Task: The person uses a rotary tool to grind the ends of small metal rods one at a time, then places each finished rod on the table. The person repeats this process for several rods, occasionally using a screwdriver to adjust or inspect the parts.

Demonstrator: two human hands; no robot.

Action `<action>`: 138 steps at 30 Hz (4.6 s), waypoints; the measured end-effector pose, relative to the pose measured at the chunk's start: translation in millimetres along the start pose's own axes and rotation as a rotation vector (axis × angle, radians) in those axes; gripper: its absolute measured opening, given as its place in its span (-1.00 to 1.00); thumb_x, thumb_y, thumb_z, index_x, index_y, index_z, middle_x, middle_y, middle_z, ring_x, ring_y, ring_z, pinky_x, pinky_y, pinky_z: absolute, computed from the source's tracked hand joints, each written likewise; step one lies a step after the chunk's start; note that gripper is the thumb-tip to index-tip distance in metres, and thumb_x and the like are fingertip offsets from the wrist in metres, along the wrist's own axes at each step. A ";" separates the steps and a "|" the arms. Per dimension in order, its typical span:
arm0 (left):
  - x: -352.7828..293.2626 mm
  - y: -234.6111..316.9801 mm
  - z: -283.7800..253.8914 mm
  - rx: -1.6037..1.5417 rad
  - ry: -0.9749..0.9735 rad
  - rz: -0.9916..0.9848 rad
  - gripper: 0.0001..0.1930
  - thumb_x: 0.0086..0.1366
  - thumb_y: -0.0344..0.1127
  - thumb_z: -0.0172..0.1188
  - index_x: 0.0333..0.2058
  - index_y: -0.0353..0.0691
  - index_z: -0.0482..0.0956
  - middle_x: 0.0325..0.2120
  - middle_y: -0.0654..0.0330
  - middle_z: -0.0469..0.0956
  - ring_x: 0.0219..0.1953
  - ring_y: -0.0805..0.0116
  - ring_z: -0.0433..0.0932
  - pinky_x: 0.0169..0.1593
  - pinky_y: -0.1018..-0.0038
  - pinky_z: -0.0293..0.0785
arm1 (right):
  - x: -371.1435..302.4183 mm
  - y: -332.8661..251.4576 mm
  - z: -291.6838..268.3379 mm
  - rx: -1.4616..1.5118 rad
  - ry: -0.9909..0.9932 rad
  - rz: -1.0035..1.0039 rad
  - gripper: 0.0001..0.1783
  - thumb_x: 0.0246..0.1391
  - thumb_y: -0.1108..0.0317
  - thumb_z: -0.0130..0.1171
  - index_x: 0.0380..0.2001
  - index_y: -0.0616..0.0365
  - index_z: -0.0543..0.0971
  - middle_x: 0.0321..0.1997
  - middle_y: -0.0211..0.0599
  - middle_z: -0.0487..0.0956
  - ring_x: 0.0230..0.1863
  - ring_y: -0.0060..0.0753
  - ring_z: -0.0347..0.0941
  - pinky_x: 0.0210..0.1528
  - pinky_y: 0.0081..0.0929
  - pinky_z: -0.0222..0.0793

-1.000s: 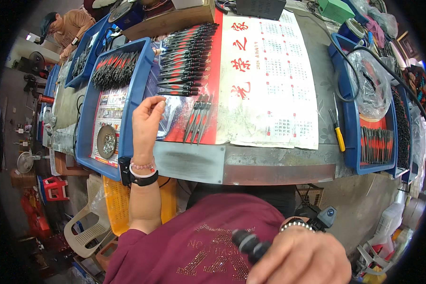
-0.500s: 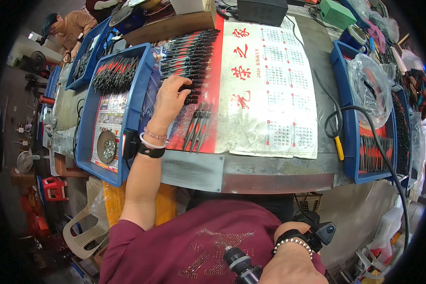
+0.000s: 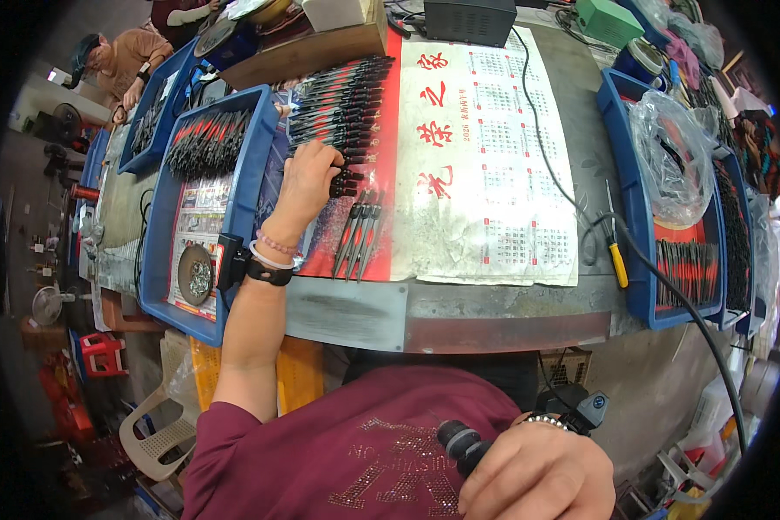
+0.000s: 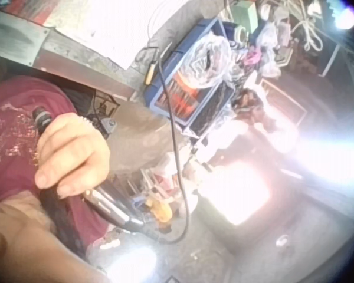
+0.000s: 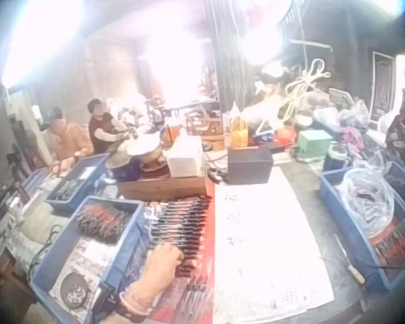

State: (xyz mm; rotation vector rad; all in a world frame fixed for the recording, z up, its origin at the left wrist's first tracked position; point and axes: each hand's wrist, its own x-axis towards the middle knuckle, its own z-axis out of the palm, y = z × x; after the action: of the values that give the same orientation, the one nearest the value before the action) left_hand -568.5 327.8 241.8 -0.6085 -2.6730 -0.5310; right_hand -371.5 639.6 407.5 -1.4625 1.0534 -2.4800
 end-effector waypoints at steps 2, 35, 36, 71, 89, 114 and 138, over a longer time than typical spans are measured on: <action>-1.9 -1.7 1.5 0.001 0.018 -0.007 -0.85 0.13 -0.50 0.21 -0.31 -0.17 0.51 -0.30 0.19 0.47 -0.14 0.09 0.44 -0.14 0.21 0.29 | -5.6 2.7 0.7 -0.017 0.030 0.002 -0.60 0.01 0.48 0.36 -0.07 0.18 0.50 -0.05 -0.04 0.57 -0.38 -0.22 0.60 -0.36 -0.33 0.57; -191.7 209.5 -31.4 -1.518 -0.632 -0.890 -0.73 0.41 -0.39 0.04 0.02 -0.37 0.49 -0.35 0.17 0.63 -0.55 0.60 0.43 -0.45 0.67 0.37 | -110.5 23.2 18.2 -0.488 0.626 0.639 -0.46 -0.24 0.56 0.40 -0.08 0.20 0.50 -0.47 -0.27 0.59 -0.44 -0.47 0.56 -0.35 -0.55 0.48; -194.1 212.5 -26.5 -1.629 -0.616 -0.966 -0.70 0.47 -0.27 -0.01 -0.01 -0.36 0.53 -0.36 0.17 0.62 -0.54 0.60 0.41 -0.41 0.66 0.35 | -112.3 23.4 18.3 -0.506 0.617 0.689 -0.45 -0.24 0.58 0.40 -0.07 0.21 0.50 -0.45 -0.27 0.59 -0.43 -0.48 0.56 -0.35 -0.56 0.48; -201.3 216.7 7.5 -2.342 -0.462 -1.375 -0.62 0.50 -0.03 -0.07 -0.23 -0.26 0.49 -0.56 0.31 0.39 -0.64 0.60 0.18 -0.57 0.65 0.09 | -95.1 75.2 -19.1 -0.549 0.532 1.216 -0.45 -0.13 0.39 0.39 -0.01 0.26 0.50 -0.23 -0.28 0.64 -0.21 -0.57 0.52 -0.10 -0.48 0.43; -188.0 224.2 -11.4 -2.054 -0.403 -1.359 -0.69 0.51 -0.18 -0.09 -0.19 -0.30 0.53 -0.62 0.32 0.36 -0.64 0.61 0.19 -0.58 0.64 0.10 | -77.9 57.2 -5.5 -0.368 0.703 0.850 -0.47 -0.15 0.69 0.27 -0.02 0.37 0.41 0.02 0.09 0.57 -0.46 -0.67 0.47 -0.39 -0.72 0.38; -203.7 228.9 0.4 -2.082 -0.305 -1.232 -0.68 0.52 -0.19 -0.10 -0.13 -0.34 0.51 -0.49 0.32 0.42 -0.60 0.63 0.27 -0.54 0.67 0.21 | -85.7 89.9 -29.7 -0.467 0.577 1.328 -0.42 -0.14 0.44 0.38 0.02 0.31 0.48 -0.07 -0.22 0.67 -0.10 -0.52 0.56 0.02 -0.49 0.43; -187.6 218.0 -14.4 -2.003 -0.464 -1.282 -0.78 0.47 -0.36 -0.06 -0.07 -0.31 0.52 -0.61 0.43 0.29 -0.64 0.70 0.10 -0.57 0.69 -0.01 | -51.5 75.7 3.1 -0.447 0.122 0.236 -0.41 -0.18 0.54 0.47 -0.09 0.15 0.37 -0.39 -0.08 0.62 -0.47 -0.19 0.61 -0.42 -0.33 0.59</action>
State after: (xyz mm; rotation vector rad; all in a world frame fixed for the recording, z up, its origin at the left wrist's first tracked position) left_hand -303.6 440.6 238.6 0.9342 -1.3564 -3.5270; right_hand -361.2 600.3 325.3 -1.1916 1.7800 -2.2848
